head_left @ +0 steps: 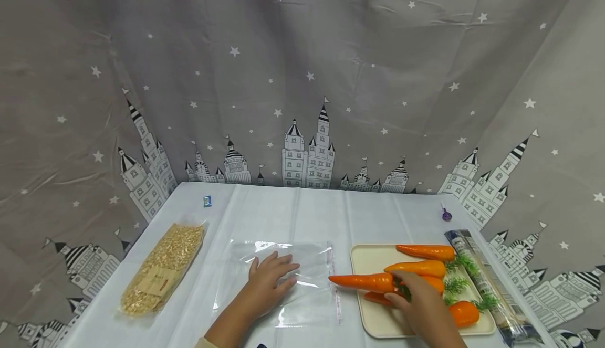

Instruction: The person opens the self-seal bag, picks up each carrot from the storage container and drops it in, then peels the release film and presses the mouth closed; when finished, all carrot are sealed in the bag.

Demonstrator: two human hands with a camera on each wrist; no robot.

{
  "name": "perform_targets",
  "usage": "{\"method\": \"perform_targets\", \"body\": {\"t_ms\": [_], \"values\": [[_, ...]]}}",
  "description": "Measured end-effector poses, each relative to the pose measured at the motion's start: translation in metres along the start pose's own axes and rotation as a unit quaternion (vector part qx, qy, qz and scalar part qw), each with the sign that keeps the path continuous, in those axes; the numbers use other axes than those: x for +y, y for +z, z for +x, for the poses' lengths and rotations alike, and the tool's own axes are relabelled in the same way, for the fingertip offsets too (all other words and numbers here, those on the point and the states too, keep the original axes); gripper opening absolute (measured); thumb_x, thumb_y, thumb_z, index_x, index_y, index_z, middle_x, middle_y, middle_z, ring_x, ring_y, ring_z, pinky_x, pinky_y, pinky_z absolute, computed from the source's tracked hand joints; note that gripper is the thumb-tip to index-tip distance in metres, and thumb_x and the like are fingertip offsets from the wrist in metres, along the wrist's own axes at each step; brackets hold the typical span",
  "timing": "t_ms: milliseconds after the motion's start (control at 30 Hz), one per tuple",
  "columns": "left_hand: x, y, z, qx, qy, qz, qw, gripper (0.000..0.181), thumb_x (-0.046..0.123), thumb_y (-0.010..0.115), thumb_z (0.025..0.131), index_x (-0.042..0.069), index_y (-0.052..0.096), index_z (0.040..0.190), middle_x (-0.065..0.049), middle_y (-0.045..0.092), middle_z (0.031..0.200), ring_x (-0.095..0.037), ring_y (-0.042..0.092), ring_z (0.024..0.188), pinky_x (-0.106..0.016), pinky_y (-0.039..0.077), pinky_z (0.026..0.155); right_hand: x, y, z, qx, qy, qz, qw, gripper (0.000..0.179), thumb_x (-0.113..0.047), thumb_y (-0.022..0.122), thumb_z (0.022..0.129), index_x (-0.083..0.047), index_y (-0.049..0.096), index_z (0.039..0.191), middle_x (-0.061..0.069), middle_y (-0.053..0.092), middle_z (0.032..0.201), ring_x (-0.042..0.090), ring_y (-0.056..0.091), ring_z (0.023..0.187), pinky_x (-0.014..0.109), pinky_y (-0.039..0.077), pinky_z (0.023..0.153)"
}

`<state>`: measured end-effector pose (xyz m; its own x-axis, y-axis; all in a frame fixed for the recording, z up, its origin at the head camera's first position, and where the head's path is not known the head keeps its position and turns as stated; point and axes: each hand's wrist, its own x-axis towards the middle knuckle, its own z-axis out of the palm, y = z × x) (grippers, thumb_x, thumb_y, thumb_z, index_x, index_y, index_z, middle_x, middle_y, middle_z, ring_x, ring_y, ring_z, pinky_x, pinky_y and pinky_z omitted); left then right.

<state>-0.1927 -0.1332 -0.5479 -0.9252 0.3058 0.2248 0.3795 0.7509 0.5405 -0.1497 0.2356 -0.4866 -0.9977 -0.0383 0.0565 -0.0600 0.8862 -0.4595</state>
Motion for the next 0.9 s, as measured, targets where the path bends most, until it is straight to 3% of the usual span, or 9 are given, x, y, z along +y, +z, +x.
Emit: {"method": "perform_targets", "body": {"t_ms": [300, 900], "values": [[0.0, 0.001, -0.001, 0.011, 0.007, 0.003, 0.9999, 0.034, 0.035, 0.069, 0.099, 0.025, 0.073, 0.132, -0.005, 0.063, 0.147, -0.042, 0.045, 0.147, -0.08, 0.014, 0.115, -0.011, 0.007, 0.008, -0.005, -0.013, -0.008, 0.9999, 0.05, -0.037, 0.084, 0.088, -0.017, 0.07, 0.131, 0.004, 0.072, 0.127, 0.029, 0.068, 0.116, 0.056, 0.055, 0.099], [-0.001, 0.001, 0.0, -0.006, -0.005, 0.003, 1.0, 0.035, 0.038, 0.067, 0.101, 0.028, 0.071, 0.135, -0.001, 0.06, 0.151, -0.039, 0.041, 0.15, -0.078, 0.011, 0.118, -0.029, 0.02, 0.019, -0.013, -0.035, 0.009, 0.9993, 0.05, -0.033, 0.087, 0.085, -0.017, 0.071, 0.13, 0.003, 0.073, 0.125, 0.026, 0.069, 0.114, 0.053, 0.056, 0.1]]}}
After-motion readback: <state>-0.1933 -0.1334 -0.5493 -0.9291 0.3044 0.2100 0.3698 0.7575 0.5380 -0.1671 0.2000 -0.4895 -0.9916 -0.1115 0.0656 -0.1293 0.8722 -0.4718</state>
